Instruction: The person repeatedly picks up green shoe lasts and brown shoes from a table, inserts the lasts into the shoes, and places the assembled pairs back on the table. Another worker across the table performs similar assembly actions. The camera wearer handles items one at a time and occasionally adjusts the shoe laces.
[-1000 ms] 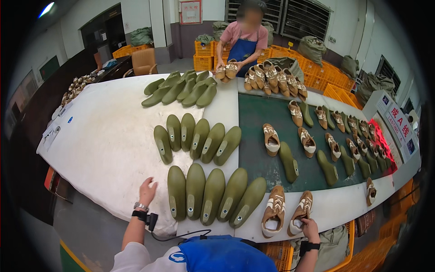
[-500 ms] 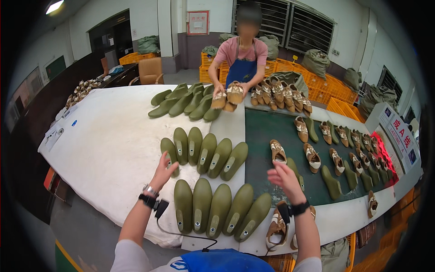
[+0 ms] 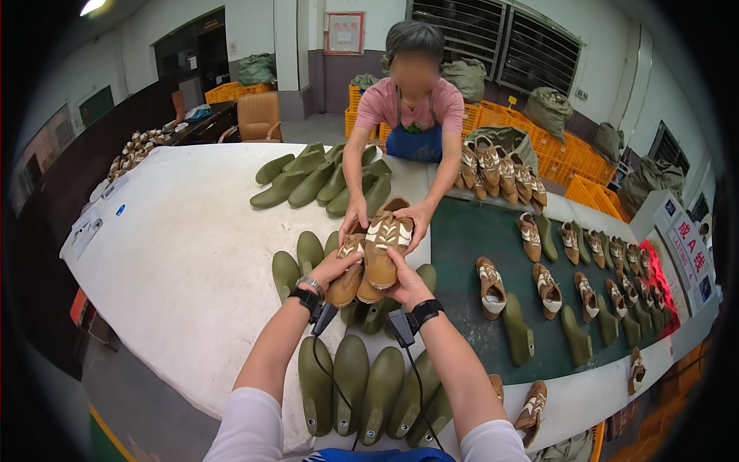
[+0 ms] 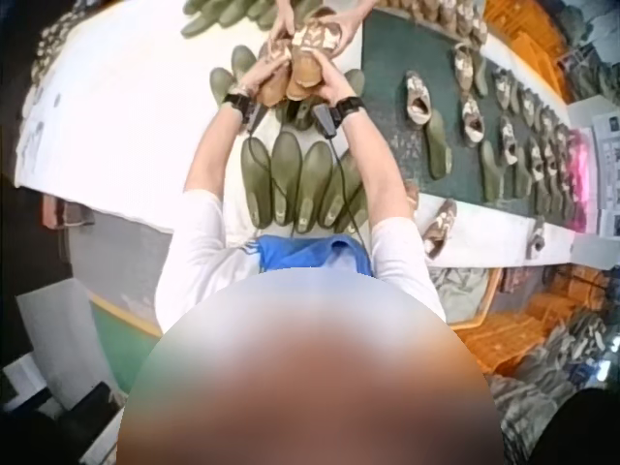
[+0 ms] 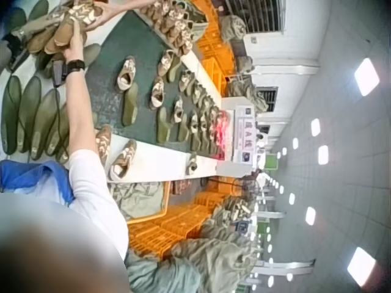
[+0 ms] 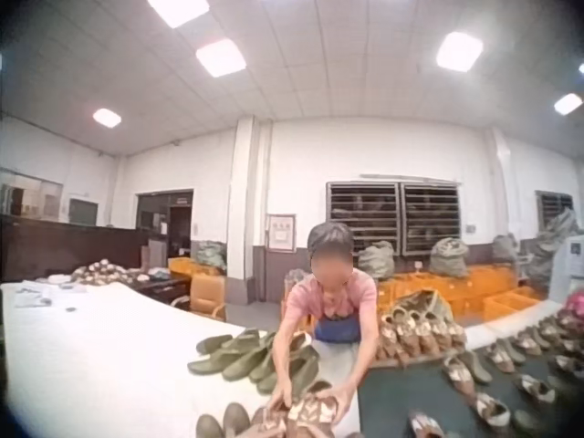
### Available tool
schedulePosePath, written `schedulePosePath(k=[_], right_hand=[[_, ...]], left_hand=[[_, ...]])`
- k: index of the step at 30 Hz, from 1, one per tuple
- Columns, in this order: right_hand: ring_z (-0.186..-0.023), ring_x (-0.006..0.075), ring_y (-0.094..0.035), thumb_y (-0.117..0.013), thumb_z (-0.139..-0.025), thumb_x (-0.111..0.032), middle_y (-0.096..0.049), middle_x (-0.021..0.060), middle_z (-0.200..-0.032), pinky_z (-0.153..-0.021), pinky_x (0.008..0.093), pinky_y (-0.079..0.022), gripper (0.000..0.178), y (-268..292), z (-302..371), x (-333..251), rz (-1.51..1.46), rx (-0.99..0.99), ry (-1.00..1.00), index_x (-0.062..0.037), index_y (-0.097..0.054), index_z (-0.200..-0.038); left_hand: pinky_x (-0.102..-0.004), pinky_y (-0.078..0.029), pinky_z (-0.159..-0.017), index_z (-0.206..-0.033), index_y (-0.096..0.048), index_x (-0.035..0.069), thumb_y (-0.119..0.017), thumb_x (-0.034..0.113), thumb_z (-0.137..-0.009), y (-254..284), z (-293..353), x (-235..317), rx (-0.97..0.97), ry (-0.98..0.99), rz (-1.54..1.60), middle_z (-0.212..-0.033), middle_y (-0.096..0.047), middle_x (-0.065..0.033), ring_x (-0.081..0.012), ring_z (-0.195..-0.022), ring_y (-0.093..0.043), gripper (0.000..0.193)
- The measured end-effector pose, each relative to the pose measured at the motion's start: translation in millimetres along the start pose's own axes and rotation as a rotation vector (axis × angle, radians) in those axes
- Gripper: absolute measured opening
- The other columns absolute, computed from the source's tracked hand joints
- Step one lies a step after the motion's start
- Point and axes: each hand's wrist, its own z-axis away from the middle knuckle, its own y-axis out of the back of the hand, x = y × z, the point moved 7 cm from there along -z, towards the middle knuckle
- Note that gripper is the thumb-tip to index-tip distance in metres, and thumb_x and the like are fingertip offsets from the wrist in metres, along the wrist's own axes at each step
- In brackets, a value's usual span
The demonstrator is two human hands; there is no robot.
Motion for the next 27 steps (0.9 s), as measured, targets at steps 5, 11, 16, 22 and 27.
schedulePosePath(k=[5, 11, 16, 22, 27], right_hand=[[-0.113, 0.0238, -0.060, -0.058, -0.094, -0.013, -0.058, 0.0109, -0.127, -0.095, 0.0399, -0.051, 0.042, 13.1, 39.1, 15.7, 0.136, 0.060, 0.055, -0.0031, -0.046, -0.134], [-0.118, 0.0179, -0.056, -0.065, -0.087, -0.003, -0.056, 0.0077, -0.131, -0.100, 0.0328, -0.046, 0.054, 7.3, 162.0, 29.1, 0.142, -0.123, 0.220, -0.0013, -0.041, -0.136], [-0.120, 0.0176, -0.054, -0.065, -0.087, -0.004, -0.055, 0.0068, -0.132, -0.102, 0.0333, -0.043, 0.056, 3.8, 249.7, 42.7, 0.063, -0.184, 0.320, -0.0029, -0.041, -0.137], [-0.118, 0.0170, -0.053, -0.066, -0.088, -0.009, -0.058, 0.0072, -0.125, -0.098, 0.0338, -0.044, 0.049, 40.0, 342.1, 53.2, 0.475, 0.226, 0.468, -0.0060, -0.046, -0.132], [-0.119, 0.0186, -0.053, -0.066, -0.090, -0.018, -0.060, 0.0085, -0.123, -0.098, 0.0342, -0.044, 0.044, 33.4, 394.1, 68.3, 0.841, 0.359, 0.747, -0.0049, -0.051, -0.129]], left_hand=[[-0.0332, -0.055, -0.084, -0.129, -0.045, -0.001, -0.072, 0.017, -0.086, -7.0, 37.3, -23.0, 0.105, 0.034, 0.129, -0.118, -0.061, -0.0100, -0.0167, -0.098, -0.064, 0.054], [-0.0415, -0.045, -0.103, -0.137, -0.042, 0.007, -0.053, 0.037, -0.098, -52.1, 112.5, -46.7, -0.119, 0.035, 0.568, -0.135, -0.053, -0.0087, -0.0241, -0.119, -0.055, 0.051], [-0.0421, -0.045, -0.103, -0.142, -0.042, 0.011, -0.045, 0.045, -0.100, -124.4, 171.6, -50.1, -0.477, 0.123, 0.748, -0.137, -0.053, -0.0096, -0.0243, -0.121, -0.054, 0.054], [-0.0317, -0.052, -0.085, -0.135, -0.043, 0.001, -0.080, 0.013, -0.072, -182.4, 208.8, -20.5, -0.651, 0.011, 0.182, -0.115, -0.062, -0.0038, -0.0157, -0.100, -0.062, 0.074], [-0.0314, -0.051, -0.086, -0.129, -0.049, 0.001, -0.081, 0.016, -0.073, -234.7, 230.7, 2.5, -0.583, -0.309, -0.234, -0.110, -0.064, -0.0032, -0.0171, -0.100, -0.062, 0.066]])
